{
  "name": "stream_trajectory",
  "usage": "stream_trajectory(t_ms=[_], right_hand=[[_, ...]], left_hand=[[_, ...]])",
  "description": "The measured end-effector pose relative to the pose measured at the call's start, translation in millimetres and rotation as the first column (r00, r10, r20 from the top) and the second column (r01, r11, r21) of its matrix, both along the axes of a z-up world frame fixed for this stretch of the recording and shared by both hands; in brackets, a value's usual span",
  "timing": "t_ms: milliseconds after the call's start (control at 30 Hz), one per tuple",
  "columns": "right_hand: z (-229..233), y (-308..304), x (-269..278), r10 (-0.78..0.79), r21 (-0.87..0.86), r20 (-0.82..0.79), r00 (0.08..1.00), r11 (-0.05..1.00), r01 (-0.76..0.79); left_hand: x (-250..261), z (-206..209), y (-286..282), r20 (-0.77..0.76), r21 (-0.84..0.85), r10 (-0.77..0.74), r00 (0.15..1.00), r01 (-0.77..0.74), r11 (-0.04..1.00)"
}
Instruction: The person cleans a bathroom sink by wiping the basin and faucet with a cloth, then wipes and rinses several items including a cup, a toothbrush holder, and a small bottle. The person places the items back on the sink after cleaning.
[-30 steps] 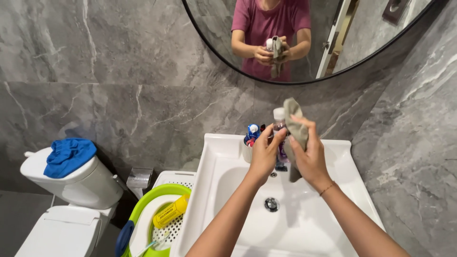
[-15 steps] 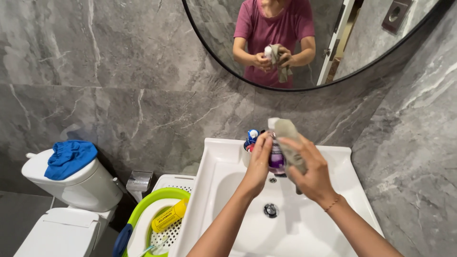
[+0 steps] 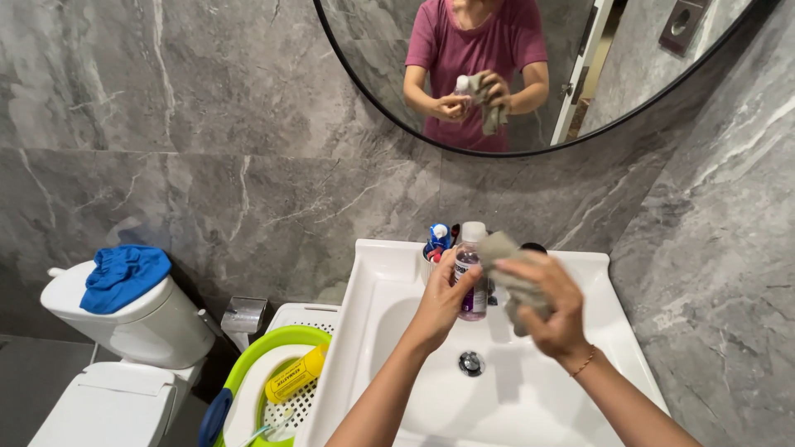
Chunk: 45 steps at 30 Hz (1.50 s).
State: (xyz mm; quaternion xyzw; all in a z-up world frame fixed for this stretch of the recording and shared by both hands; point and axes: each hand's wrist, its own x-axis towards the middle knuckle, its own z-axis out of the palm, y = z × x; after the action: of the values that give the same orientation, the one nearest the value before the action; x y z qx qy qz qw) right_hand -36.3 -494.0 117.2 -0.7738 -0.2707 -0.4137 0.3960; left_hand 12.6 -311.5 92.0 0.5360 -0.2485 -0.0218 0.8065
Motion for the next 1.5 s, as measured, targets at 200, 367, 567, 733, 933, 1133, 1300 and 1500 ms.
stream_trajectory(t_ms=[200, 367, 567, 733, 933, 1133, 1300, 1500], right_hand=[[14, 16, -20, 0.02, 0.131, -0.252, 0.967, 0.991, 0.014], [-21, 31, -31, 0.088, 0.003, -0.3, 0.95, 0.996, -0.092], [-30, 10, -18, 0.157, 0.324, -0.627, 0.763, 0.943, 0.072], [-26, 24, -19, 0.352, 0.333, -0.647, 0.676, 0.928, -0.166], [-32, 15, -22, 0.403, 0.425, -0.796, 0.452, 0.904, -0.057], [-51, -3, -20, 0.3, 0.335, -0.881, 0.366, 0.942, 0.033], [-74, 4, -34, 0.261, 0.256, -0.77, 0.583, 0.962, -0.093], [-73, -31, -44, 0.202, 0.225, -0.792, 0.576, 0.974, -0.032]], left_hand=[[-11, 8, 7, -0.196, -0.045, 0.048, 0.979, -0.058, 0.997], [-10, 4, 2, -0.282, -0.202, 0.059, 0.958, -0.12, 0.972], [-19, -5, 11, -0.305, -0.217, 0.039, 0.951, -0.11, 0.97], [-21, -12, 7, -0.349, -0.236, 0.061, 0.935, -0.15, 0.96], [-28, -32, 11, -0.393, -0.142, 0.048, 0.918, -0.112, 0.983], [-33, -51, 12, -0.442, -0.121, 0.044, 0.896, -0.108, 0.987], [-41, -61, -10, -0.441, -0.098, -0.005, 0.897, -0.043, 0.994], [-38, -75, -26, -0.469, -0.069, -0.005, 0.883, -0.031, 0.997]])
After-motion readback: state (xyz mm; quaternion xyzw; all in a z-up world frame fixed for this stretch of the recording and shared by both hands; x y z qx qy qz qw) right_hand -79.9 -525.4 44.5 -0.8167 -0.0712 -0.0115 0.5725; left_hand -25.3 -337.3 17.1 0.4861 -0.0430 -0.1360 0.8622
